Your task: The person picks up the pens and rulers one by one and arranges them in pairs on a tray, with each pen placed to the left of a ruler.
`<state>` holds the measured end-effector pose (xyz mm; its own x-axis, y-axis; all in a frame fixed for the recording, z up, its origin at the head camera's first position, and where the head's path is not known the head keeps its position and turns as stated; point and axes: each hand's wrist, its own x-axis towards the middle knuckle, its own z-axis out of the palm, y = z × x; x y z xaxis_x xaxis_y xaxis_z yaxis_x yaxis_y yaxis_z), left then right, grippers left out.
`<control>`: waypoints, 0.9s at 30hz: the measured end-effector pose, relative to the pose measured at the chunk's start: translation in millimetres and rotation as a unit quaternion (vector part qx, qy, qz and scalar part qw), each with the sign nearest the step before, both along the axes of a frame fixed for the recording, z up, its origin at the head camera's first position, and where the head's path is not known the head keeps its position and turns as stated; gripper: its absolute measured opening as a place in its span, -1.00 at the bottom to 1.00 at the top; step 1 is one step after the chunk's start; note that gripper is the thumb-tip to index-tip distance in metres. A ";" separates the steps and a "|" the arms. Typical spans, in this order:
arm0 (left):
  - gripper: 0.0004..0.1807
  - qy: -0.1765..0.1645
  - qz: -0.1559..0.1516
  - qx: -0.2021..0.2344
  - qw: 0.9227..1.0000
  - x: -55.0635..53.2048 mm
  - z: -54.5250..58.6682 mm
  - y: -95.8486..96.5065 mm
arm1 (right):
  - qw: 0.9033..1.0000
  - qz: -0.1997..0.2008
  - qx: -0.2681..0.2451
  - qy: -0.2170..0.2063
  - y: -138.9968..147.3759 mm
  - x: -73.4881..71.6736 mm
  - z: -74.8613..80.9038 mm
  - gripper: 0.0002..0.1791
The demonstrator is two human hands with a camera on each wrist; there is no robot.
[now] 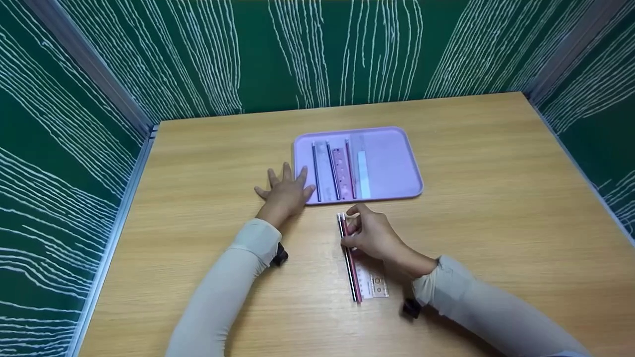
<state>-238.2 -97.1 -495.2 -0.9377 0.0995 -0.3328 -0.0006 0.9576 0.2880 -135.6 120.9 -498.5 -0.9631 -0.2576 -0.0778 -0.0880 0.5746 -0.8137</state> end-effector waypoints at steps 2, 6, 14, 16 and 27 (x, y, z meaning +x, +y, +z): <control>-0.29 -0.002 0.000 0.001 1.000 0.2 -0.3 -0.3 | 1.000 -0.002 -0.003 -0.001 0.6 -0.3 -0.6 -0.38; -0.29 0.001 -0.002 0.001 1.000 0.5 -1.0 -0.7 | 0.999 -0.006 -0.032 -0.027 1.3 0.1 -1.7 -0.40; -0.28 0.000 -0.002 0.008 1.000 0.3 -3.2 -1.4 | 0.992 -0.013 -0.094 -0.079 3.1 1.8 -0.8 -0.40; -0.28 0.002 -0.002 0.008 1.000 0.3 -3.9 -1.4 | 0.989 -0.016 -0.112 -0.092 4.1 1.8 -0.1 -0.41; -0.29 0.007 -0.009 0.001 1.000 0.9 -1.5 -0.6 | 0.985 -0.018 -0.134 -0.105 10.9 -0.4 3.7 -0.40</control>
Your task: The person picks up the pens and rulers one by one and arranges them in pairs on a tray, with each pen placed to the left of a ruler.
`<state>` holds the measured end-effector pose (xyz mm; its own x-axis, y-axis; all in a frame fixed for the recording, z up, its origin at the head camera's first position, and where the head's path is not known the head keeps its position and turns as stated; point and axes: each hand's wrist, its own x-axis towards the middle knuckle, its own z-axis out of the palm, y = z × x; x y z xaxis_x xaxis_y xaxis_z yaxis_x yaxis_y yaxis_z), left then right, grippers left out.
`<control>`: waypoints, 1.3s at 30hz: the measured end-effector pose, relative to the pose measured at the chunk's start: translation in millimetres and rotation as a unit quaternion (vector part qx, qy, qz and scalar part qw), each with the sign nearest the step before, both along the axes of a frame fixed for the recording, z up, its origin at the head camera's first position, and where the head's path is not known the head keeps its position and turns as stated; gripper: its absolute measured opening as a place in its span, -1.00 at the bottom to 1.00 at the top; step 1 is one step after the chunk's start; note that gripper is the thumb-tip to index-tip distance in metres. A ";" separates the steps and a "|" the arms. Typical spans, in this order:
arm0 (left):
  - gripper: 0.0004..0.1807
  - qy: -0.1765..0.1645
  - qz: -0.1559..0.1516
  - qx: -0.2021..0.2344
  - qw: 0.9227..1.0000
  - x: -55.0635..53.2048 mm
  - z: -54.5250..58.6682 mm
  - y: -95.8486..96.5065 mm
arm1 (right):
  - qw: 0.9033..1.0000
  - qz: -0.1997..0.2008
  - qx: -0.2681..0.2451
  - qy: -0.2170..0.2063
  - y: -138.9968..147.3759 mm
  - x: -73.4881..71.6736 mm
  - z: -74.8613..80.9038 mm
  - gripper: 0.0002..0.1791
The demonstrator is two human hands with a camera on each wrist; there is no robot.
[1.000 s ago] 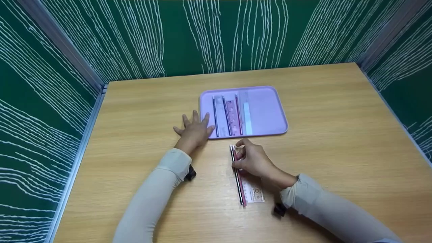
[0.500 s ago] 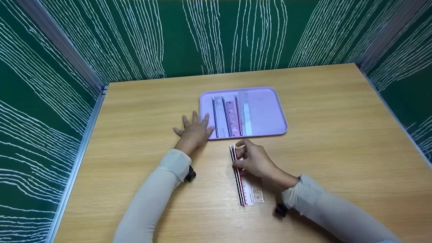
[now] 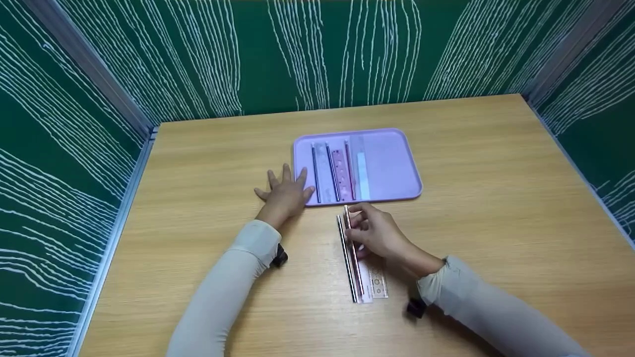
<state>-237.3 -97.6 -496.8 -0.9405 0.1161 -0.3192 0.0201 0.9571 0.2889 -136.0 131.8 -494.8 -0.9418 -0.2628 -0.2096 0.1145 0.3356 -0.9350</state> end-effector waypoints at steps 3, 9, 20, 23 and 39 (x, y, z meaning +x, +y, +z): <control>-0.30 -0.001 0.001 0.004 1.000 0.8 -0.2 -0.3 | 1.000 0.001 -0.004 -0.005 1.8 -0.9 0.8 -0.39; -0.30 0.003 0.000 0.004 1.000 2.2 -0.4 -1.0 | 1.000 -0.004 -0.009 -0.017 6.4 -3.9 1.2 -0.39; -0.29 -0.004 0.004 0.002 1.000 1.9 -1.0 -0.7 | 1.000 -0.016 -0.012 -0.016 16.9 -13.8 4.3 -0.47; -0.29 -0.004 0.004 0.001 1.000 1.7 -0.7 -0.5 | 1.000 -0.021 -0.010 -0.016 20.2 -17.2 5.8 -0.50; -0.30 -0.010 0.005 -0.013 1.000 -0.5 -0.6 1.0 | 0.999 -0.043 -0.001 -0.014 42.8 -47.9 15.6 -0.53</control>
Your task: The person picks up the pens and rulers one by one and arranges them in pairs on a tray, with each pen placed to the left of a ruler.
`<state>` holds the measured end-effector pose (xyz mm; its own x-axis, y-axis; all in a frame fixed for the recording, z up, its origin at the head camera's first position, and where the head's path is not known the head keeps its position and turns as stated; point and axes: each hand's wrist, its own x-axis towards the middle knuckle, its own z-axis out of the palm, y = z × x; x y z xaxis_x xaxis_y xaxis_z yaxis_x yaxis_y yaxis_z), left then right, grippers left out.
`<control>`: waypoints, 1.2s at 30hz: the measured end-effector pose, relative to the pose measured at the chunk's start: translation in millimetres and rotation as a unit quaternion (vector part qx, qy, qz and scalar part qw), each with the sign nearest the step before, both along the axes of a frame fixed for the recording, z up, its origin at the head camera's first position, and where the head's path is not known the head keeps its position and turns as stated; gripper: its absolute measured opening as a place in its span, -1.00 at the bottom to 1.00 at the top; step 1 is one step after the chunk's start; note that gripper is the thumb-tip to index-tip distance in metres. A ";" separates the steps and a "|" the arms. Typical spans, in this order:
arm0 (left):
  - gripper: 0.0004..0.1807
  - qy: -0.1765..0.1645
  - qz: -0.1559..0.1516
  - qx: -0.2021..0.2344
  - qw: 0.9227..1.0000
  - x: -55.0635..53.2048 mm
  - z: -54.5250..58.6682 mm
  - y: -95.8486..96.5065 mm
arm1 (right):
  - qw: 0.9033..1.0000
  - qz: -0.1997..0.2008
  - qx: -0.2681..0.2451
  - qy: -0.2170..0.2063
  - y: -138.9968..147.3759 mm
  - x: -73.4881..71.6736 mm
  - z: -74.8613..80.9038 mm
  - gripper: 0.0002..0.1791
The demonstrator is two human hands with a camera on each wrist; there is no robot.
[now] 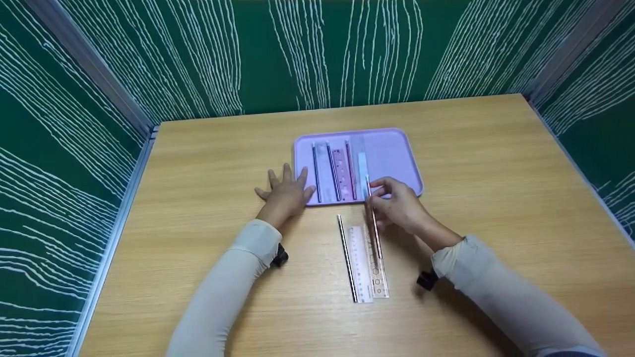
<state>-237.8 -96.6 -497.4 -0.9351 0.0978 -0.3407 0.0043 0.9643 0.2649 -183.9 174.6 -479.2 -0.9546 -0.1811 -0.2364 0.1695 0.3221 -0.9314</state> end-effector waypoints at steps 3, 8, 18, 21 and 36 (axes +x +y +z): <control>-0.30 0.002 0.001 0.001 1.000 0.6 0.6 -0.4 | 1.000 0.000 0.005 0.004 2.9 -5.7 2.1 -0.52; -0.29 0.004 -0.002 0.004 1.000 1.7 1.9 0.2 | 1.000 -0.003 0.009 0.009 7.8 -15.9 4.8 -0.53; -0.30 0.012 -0.001 0.005 1.000 0.0 0.0 -0.3 | 1.000 -0.015 -0.002 0.000 10.8 -36.9 6.2 -0.52; -0.30 0.013 0.002 0.007 1.000 -1.1 -0.7 -0.7 | 1.000 -0.017 -0.003 0.005 9.4 -43.3 6.4 -0.50; -0.29 0.001 0.004 0.010 1.000 -0.3 1.0 -1.8 | 0.999 -0.049 0.011 0.020 16.5 -72.0 9.6 -0.50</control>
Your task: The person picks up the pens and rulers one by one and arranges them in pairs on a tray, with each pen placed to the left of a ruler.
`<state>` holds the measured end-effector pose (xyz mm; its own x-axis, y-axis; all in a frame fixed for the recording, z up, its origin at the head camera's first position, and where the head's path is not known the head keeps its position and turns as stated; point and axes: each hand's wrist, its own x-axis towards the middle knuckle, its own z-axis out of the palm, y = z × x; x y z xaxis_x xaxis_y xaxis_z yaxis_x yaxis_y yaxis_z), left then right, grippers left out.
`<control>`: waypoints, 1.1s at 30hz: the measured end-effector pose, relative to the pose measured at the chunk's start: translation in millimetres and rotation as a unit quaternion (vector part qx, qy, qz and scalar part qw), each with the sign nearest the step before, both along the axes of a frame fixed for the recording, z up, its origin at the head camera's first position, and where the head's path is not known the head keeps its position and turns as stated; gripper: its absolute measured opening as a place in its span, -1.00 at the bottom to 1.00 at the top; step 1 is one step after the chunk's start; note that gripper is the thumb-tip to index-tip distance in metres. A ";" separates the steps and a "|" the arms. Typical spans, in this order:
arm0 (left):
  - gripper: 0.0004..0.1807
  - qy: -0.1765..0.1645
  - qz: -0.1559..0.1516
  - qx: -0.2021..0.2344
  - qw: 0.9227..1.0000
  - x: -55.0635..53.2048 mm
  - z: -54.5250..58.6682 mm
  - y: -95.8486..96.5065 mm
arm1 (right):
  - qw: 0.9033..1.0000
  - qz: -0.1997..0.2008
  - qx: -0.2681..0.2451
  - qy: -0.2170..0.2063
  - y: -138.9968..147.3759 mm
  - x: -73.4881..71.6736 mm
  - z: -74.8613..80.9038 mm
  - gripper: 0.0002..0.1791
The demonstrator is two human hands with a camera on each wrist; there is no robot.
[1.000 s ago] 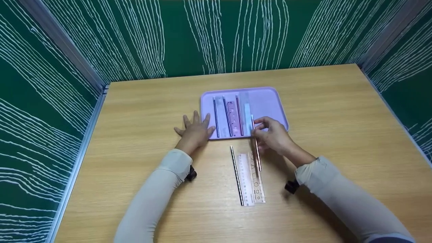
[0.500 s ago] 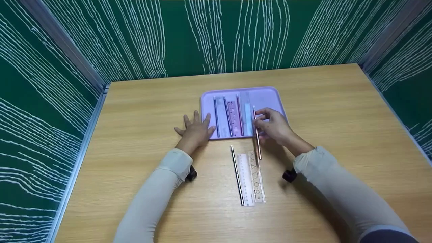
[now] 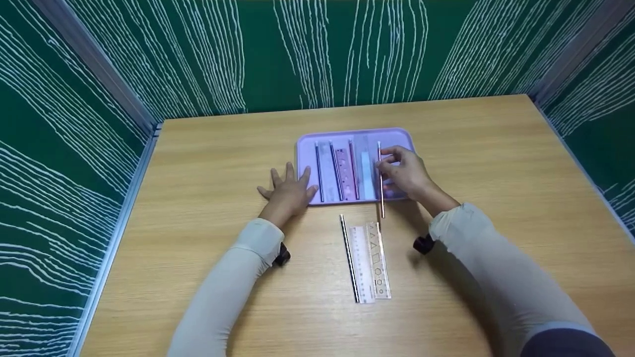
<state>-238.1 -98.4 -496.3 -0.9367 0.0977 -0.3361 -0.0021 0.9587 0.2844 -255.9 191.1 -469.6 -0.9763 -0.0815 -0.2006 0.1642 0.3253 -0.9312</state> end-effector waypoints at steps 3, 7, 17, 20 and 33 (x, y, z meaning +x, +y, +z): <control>-0.29 0.003 0.000 0.001 1.000 0.5 0.3 -0.4 | 1.000 -0.002 0.014 0.005 0.0 -5.1 0.6 -0.53; -0.29 0.002 -0.002 0.000 1.000 1.0 0.7 -0.5 | 1.000 0.000 0.024 0.003 -0.7 -11.0 1.5 -0.54; -0.29 0.004 0.002 0.005 1.000 0.2 3.5 -0.9 | 1.000 0.003 0.019 -0.002 0.5 -26.8 3.3 -0.55; -0.29 0.005 0.000 0.006 1.000 0.0 3.1 -1.9 | 1.000 -0.003 0.022 -0.013 1.7 -31.1 2.3 -0.55; -0.29 0.011 -0.004 0.008 1.000 0.4 0.7 -1.3 | 0.999 -0.021 0.034 -0.032 1.9 -49.0 -5.5 -0.53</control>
<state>-237.8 -99.6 -495.6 -0.9430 0.1093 -0.3142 0.0109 0.9541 0.2992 -304.9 193.0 -475.2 -0.9636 -0.0239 -0.2661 0.2375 0.3796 -0.8941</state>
